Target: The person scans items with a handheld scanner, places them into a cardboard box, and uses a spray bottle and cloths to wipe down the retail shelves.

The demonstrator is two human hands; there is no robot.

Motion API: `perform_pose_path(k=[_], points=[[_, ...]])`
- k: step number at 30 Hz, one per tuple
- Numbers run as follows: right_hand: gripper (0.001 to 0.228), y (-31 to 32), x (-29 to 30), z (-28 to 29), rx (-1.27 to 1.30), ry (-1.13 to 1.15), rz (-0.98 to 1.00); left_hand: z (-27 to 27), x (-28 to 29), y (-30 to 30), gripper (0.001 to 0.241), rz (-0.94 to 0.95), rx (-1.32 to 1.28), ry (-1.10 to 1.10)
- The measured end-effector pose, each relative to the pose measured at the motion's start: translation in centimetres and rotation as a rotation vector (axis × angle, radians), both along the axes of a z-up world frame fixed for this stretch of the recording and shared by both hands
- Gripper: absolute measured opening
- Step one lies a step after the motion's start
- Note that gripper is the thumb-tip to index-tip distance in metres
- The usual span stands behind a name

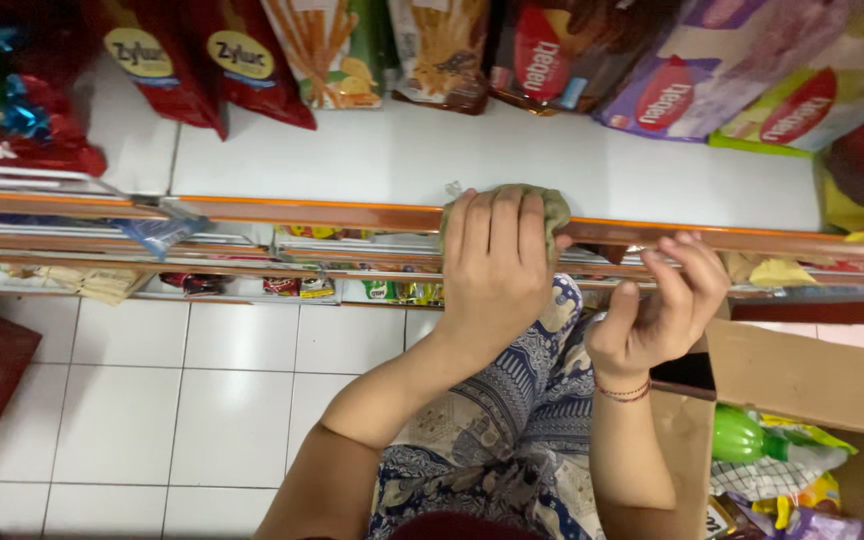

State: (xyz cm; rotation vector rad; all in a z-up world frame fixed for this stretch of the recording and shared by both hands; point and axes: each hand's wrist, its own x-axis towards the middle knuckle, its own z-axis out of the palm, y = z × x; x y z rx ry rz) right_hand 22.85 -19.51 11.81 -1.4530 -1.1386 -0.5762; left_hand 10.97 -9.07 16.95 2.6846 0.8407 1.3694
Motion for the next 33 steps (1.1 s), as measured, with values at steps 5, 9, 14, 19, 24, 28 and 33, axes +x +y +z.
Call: perform_pose_path(k=[5,9,14,19,24,28,33], points=[[0.028,-2.5,4.2,-0.6,-0.015,0.01,-0.149,0.1,4.2,-2.7,0.044,-0.055,0.043,0.042],[0.028,-5.1,7.3,-1.6,-0.017,0.021,-0.24,-0.4,8.4,-4.6,0.043,-0.124,0.084,0.063],[0.029,-7.9,9.7,-2.4,-0.003,0.062,-0.287,-0.8,13.1,-7.2,0.04,-0.173,0.135,0.103],[0.028,-9.2,10.9,-2.7,0.017,0.102,-0.313,-1.6,16.9,-9.1,0.039,-0.214,0.189,0.13],[0.029,-9.9,11.7,-3.0,0.029,0.128,-0.309,-4.5,14.9,-6.8,0.046,-0.243,0.452,0.249],[0.029,-10.3,12.0,-3.3,0.022,0.124,-0.305,-7.8,10.3,-3.5,0.046,-0.088,0.653,0.364],[0.029,-11.0,12.2,-3.4,0.009,0.113,-0.302,-11.0,7.2,-1.9,0.051,0.023,0.592,0.368]])
